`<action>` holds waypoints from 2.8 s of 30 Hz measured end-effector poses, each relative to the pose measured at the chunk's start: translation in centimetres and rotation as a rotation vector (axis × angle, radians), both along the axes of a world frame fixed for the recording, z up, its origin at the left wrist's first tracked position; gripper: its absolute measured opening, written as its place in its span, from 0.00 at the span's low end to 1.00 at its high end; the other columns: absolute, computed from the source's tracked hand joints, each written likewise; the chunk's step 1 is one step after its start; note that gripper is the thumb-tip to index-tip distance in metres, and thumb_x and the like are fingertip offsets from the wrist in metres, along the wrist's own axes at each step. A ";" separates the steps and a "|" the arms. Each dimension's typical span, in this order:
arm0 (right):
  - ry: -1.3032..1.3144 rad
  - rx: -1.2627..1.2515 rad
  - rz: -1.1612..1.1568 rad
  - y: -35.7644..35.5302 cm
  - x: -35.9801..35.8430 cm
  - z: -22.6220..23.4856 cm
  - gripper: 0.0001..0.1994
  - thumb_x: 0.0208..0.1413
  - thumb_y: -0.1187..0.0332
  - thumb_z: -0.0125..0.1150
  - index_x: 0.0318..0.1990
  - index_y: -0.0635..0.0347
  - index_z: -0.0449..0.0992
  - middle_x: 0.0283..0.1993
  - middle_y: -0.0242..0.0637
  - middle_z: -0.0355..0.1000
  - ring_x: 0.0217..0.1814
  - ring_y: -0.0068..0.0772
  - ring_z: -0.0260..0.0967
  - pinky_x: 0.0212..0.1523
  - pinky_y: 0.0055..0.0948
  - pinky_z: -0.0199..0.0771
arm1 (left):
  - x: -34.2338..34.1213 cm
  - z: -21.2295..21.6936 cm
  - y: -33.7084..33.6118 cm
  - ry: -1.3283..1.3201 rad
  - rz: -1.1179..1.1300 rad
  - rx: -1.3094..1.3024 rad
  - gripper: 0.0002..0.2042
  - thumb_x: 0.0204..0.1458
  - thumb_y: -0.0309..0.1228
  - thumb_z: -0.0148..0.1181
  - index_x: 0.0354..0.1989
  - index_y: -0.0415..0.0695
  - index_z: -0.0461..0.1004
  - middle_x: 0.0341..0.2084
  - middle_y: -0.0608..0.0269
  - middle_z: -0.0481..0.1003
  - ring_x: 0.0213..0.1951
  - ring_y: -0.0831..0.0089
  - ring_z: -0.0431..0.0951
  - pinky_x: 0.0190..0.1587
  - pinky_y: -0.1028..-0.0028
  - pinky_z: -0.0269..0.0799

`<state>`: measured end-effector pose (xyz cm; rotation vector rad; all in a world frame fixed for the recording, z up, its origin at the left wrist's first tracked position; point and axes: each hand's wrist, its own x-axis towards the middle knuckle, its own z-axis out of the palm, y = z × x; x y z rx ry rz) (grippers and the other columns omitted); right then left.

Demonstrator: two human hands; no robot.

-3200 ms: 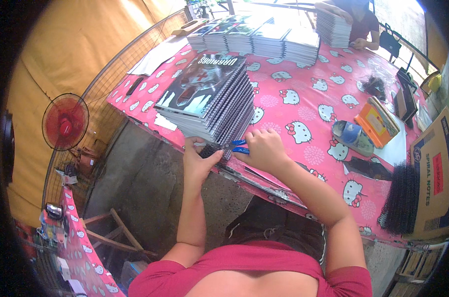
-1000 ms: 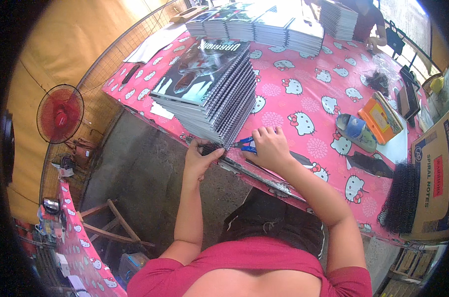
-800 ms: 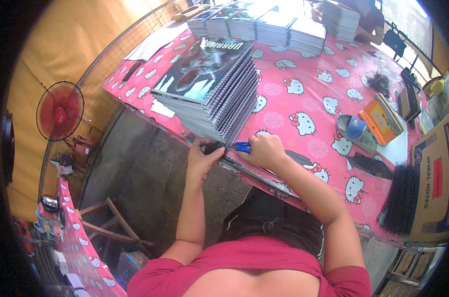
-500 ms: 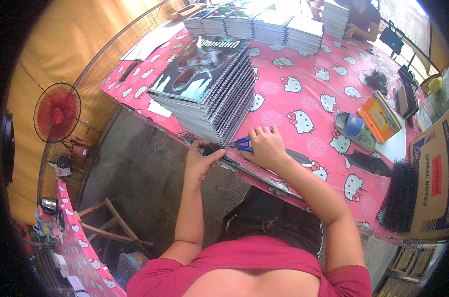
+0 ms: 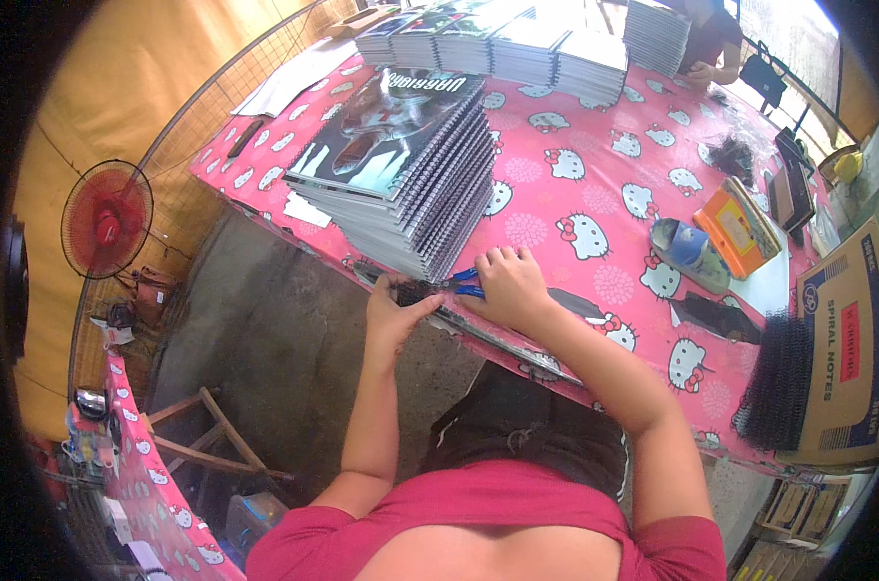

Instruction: The person uses shears to trim the ends of a plastic spiral binding on a stack of notebooks, then moves the stack aside to a different position on the table.

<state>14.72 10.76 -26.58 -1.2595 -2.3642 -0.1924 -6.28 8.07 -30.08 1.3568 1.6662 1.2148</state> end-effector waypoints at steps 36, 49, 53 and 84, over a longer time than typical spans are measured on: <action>2.175 -1.434 0.405 -1.2 19.9 -5.1 0.35 0.58 0.37 0.41 0.41 0.67 0.76 0.36 0.44 0.76 0.39 0.42 0.75 0.47 0.38 0.74 | 23.5 12.6 4.0 -0.679 -0.849 -0.234 0.19 0.48 0.23 0.65 0.46 0.37 0.65 0.32 0.59 0.72 0.29 0.70 0.78 0.31 0.73 0.76; 2.304 -1.665 0.321 -0.5 17.5 -4.0 0.27 0.58 0.41 0.49 0.37 0.63 0.69 0.31 0.37 0.70 0.32 0.33 0.71 0.37 0.31 0.74 | 60.7 18.7 30.3 -0.055 -0.622 0.527 0.19 0.41 0.28 0.68 0.40 0.38 0.67 0.31 0.54 0.75 0.32 0.61 0.78 0.35 0.67 0.74; 2.138 -1.674 0.178 -0.1 18.8 -3.9 0.28 0.57 0.40 0.50 0.39 0.63 0.70 0.30 0.36 0.70 0.30 0.30 0.72 0.32 0.27 0.73 | 67.7 17.5 33.8 0.262 -0.685 0.615 0.19 0.39 0.30 0.68 0.40 0.42 0.69 0.33 0.52 0.77 0.38 0.55 0.78 0.45 0.64 0.71; 0.840 -0.511 0.311 -2.8 9.3 6.4 0.18 0.49 0.65 0.66 0.46 0.61 0.73 0.41 0.40 0.71 0.41 0.34 0.70 0.41 0.32 0.71 | 5.2 27.0 10.2 1.190 -0.635 0.470 0.34 0.49 0.61 0.52 0.63 0.57 0.63 0.63 0.52 0.59 0.66 0.53 0.53 0.65 0.46 0.39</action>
